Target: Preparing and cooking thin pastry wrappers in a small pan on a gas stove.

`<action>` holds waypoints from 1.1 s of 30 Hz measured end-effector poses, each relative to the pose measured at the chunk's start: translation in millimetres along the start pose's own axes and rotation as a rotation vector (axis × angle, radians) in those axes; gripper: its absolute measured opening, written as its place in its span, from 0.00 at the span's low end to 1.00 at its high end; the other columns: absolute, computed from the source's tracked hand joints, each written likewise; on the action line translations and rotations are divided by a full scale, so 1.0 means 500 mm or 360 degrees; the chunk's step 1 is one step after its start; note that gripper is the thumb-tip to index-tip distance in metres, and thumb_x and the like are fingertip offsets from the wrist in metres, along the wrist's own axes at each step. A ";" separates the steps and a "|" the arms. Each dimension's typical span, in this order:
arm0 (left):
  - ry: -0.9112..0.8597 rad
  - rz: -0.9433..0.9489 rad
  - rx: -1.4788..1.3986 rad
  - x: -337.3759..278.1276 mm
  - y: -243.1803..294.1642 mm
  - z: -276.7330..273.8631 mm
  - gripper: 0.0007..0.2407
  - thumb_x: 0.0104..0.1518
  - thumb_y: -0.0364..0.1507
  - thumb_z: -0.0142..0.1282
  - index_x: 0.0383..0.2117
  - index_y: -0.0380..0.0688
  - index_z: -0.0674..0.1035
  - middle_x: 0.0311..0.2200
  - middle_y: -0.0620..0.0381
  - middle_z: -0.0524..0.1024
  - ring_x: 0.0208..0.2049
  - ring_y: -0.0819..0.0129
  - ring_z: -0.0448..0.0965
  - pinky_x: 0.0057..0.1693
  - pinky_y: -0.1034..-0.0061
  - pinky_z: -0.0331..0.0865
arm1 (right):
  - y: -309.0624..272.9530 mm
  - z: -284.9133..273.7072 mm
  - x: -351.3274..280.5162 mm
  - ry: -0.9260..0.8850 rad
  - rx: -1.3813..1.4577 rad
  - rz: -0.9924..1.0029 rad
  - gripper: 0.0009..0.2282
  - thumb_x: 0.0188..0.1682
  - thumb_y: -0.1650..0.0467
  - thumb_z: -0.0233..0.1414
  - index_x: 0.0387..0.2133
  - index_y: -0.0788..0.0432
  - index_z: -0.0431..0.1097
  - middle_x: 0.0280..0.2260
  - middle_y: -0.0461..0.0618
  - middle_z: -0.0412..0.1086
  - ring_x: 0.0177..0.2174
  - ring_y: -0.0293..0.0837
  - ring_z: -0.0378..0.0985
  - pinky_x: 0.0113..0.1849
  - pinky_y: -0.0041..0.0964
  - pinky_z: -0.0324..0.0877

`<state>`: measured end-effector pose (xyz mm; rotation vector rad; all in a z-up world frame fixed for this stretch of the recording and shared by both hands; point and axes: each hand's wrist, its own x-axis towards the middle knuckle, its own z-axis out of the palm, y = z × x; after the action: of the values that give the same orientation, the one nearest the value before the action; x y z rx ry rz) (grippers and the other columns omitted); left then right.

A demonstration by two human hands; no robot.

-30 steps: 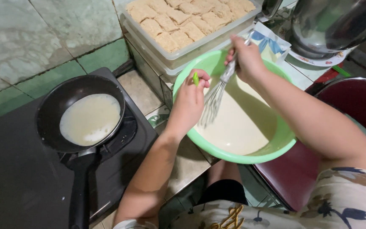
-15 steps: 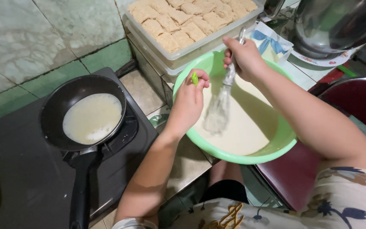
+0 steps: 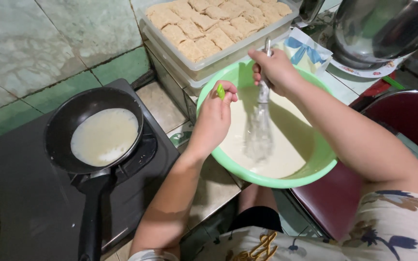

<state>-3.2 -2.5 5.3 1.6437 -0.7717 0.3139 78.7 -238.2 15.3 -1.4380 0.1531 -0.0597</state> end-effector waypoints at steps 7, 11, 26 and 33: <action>-0.0009 -0.0016 -0.0042 -0.002 -0.006 0.003 0.04 0.68 0.21 0.42 0.41 0.36 0.72 0.33 0.50 0.73 0.37 0.62 0.78 0.48 0.71 0.72 | -0.017 -0.080 0.035 0.0382 -0.0403 -0.0487 0.14 0.57 0.64 0.57 0.29 0.60 0.63 0.18 0.46 0.64 0.15 0.38 0.67 0.18 0.35 0.66; 0.0012 0.0052 -0.0002 -0.005 -0.014 0.006 0.03 0.69 0.21 0.43 0.41 0.36 0.71 0.34 0.49 0.73 0.38 0.61 0.78 0.49 0.70 0.72 | -0.001 -0.082 0.055 0.0302 -0.0003 -0.0312 0.11 0.54 0.65 0.56 0.31 0.59 0.66 0.16 0.46 0.64 0.14 0.38 0.67 0.18 0.35 0.66; 0.0002 -0.0029 0.0101 -0.002 -0.009 0.004 0.05 0.70 0.23 0.42 0.42 0.37 0.72 0.32 0.50 0.75 0.37 0.62 0.80 0.48 0.71 0.73 | -0.079 -0.040 -0.032 0.0005 -0.0694 -0.0647 0.14 0.53 0.62 0.62 0.30 0.59 0.68 0.16 0.41 0.65 0.14 0.33 0.66 0.17 0.30 0.60; 0.0021 -0.0045 0.0047 -0.004 -0.008 0.004 0.05 0.70 0.23 0.41 0.42 0.37 0.72 0.33 0.50 0.75 0.38 0.63 0.80 0.48 0.72 0.73 | -0.068 -0.067 -0.001 0.0423 -0.0822 -0.0618 0.11 0.51 0.63 0.62 0.30 0.55 0.70 0.15 0.40 0.64 0.12 0.31 0.65 0.15 0.28 0.59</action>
<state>-2.6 -3.8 0.7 1.6772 -0.7363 0.3167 75.1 -275.7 45.0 -1.9573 0.1077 -0.5654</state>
